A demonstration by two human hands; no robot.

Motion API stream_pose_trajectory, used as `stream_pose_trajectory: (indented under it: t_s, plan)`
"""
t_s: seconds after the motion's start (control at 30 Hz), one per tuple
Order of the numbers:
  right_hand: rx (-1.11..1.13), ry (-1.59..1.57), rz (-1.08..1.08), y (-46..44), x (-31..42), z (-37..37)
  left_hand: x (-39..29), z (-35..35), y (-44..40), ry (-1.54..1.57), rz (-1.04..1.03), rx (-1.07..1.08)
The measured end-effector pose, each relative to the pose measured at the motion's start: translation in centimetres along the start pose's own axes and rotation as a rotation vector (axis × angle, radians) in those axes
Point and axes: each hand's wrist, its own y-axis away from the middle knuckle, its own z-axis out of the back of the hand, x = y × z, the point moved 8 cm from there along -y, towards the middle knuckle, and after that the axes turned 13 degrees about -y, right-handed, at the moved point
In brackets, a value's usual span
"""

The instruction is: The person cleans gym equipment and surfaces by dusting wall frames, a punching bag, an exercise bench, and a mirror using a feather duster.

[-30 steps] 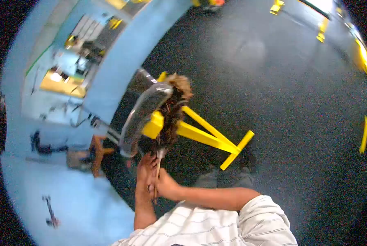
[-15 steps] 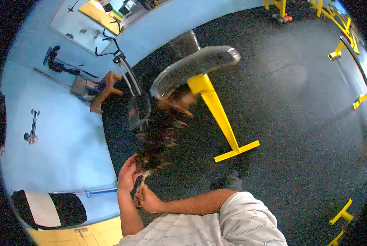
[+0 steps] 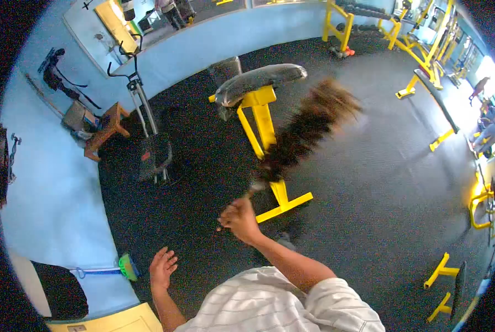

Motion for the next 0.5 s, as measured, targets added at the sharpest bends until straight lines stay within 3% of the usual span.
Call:
stream_pose_trajectory:
  t_s: [0.03, 0.1, 0.13, 0.17, 0.27, 0.33, 0.37, 0.43, 0.47, 0.5]
  plan:
    - [0.162, 0.064, -0.015, -0.8, -0.6, -1.3, 0.7, -0.1, 0.1, -0.027, 0.035, -0.015]
    - [0.286, 0.107, -0.259, 0.0, -5.5, -2.6, 1.1, -0.8, -0.3, -0.029, 0.031, 0.029]
    - [0.240, 0.341, -0.232, 2.2, -4.9, -4.2, 1.0, -1.1, -0.5, -0.035, 0.033, 0.059]
    - [0.149, -0.006, -0.470, 3.6, -7.9, -3.1, 0.5, -1.1, -0.7, -0.035, 0.024, 0.065]
    - [0.223, -0.155, -0.551, 7.4, -11.8, 1.0, -0.8, -1.3, -1.0, -0.099, -0.066, 0.051]
    - [-0.009, 0.521, -0.355, 8.1, -7.6, 5.6, -1.0, -0.9, -1.4, -0.125, -0.079, 0.045]
    - [-0.123, 0.826, -0.153, 7.3, -6.8, 10.8, -0.7, -0.8, -1.7, -0.124, -0.081, 0.053]
    - [-0.322, 0.768, -0.031, 7.8, -3.5, 18.1, 0.6, -0.3, -2.1, -0.113, -0.060, 0.038]
    - [-0.559, 0.434, -0.240, 10.8, 1.6, 13.9, 1.0, -0.5, -2.1, -0.123, -0.061, 0.056]
    - [-0.555, 1.008, 0.187, 10.5, 5.0, 15.8, 1.6, -0.9, -2.2, -0.132, -0.016, 0.069]
